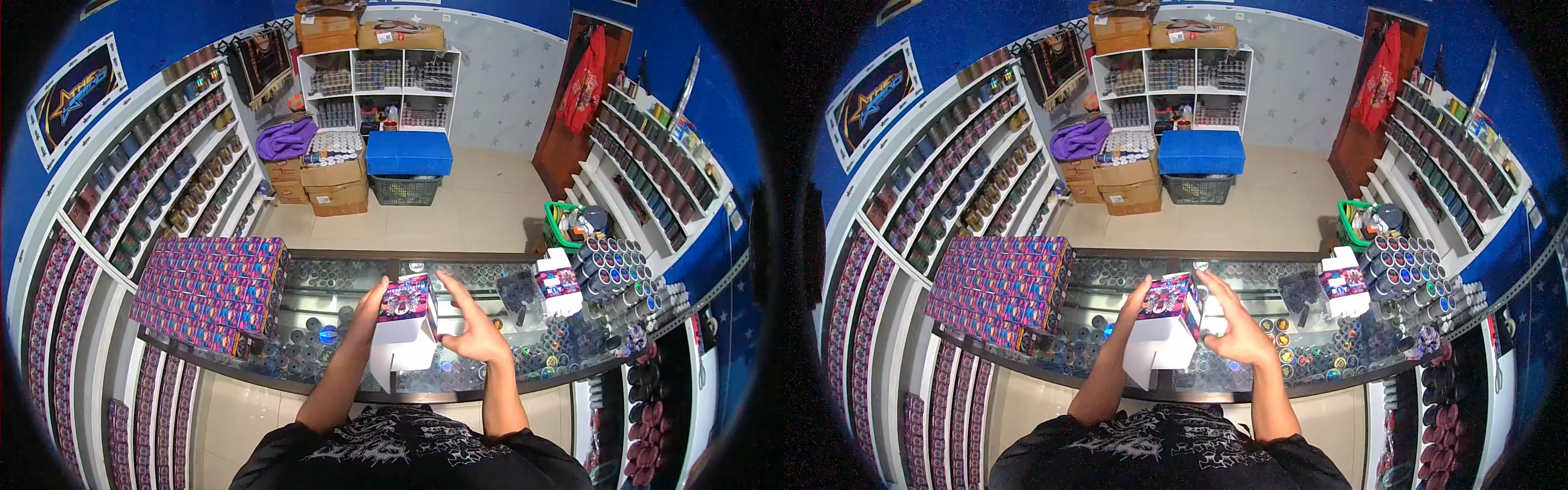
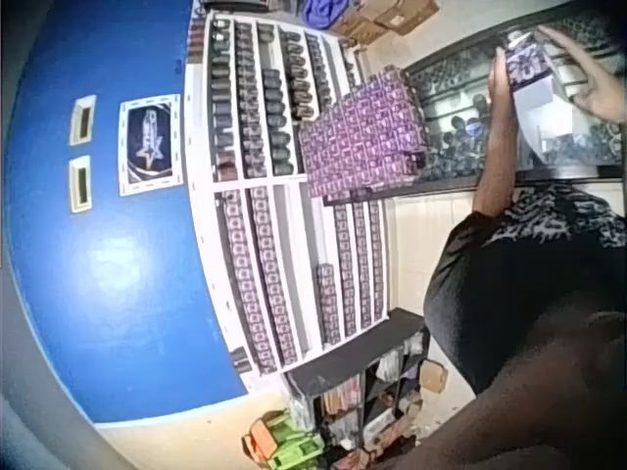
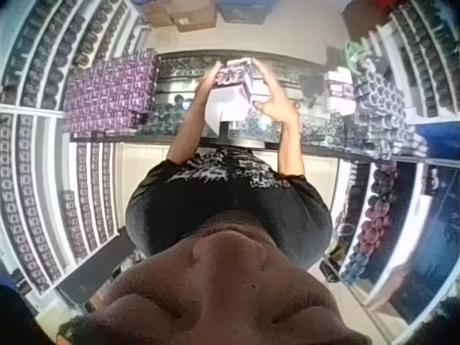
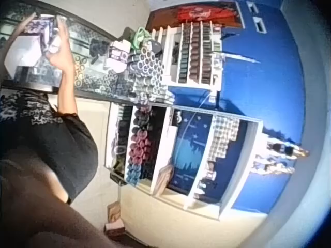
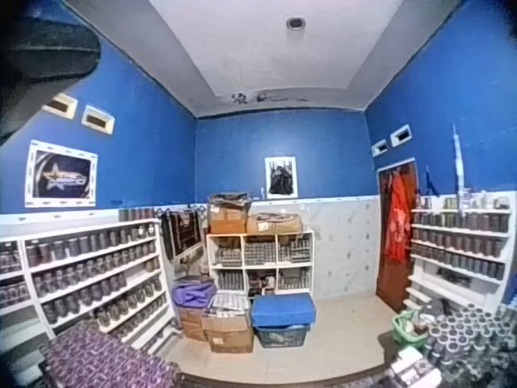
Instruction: Assembling and folding decorative retail product boxes on a shop counter.
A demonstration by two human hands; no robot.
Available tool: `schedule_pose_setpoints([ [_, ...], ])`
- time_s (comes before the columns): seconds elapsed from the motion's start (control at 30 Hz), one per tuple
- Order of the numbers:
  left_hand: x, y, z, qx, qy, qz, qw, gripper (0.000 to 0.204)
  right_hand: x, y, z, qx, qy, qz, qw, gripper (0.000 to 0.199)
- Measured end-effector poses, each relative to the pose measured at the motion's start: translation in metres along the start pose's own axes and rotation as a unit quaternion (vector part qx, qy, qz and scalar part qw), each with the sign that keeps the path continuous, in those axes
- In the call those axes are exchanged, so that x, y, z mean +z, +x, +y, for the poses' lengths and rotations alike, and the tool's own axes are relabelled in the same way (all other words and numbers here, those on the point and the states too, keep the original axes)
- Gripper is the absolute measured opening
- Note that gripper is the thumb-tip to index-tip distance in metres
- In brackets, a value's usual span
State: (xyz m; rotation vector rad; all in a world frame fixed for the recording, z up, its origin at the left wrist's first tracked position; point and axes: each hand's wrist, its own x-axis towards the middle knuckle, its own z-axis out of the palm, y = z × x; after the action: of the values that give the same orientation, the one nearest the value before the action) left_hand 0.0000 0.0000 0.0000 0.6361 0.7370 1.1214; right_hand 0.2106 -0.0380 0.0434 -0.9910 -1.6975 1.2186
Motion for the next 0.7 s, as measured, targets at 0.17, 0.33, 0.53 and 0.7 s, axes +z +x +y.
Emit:
schedule_pose_setpoints([
  [0.17, -0.015, 0.011, -0.011, -0.227, -0.126, -0.103, 0.96, 0.042, 0.007, 0.002, -0.005, -0.045, -0.232, 0.022, 0.971, 0.083],
  [0.33, -0.027, 0.013, -0.043, -0.001, -0.18, 0.048, 0.983, 0.043, 0.01, 0.005, 0.0, -0.089, -0.217, 0.085, 0.968, 0.074],
  [0.53, -0.028, -0.006, -0.003, 0.081, 0.052, -0.162, 0.982, 0.062, 0.035, 0.011, 0.021, -0.008, -0.081, 0.213, 0.974, 0.076],
  [0.7, -0.005, -0.027, 0.008, 0.242, 0.341, -0.112, 0.901, 0.095, 0.067, 0.02, 0.022, 0.014, -0.126, 0.304, 0.944, 0.075],
])
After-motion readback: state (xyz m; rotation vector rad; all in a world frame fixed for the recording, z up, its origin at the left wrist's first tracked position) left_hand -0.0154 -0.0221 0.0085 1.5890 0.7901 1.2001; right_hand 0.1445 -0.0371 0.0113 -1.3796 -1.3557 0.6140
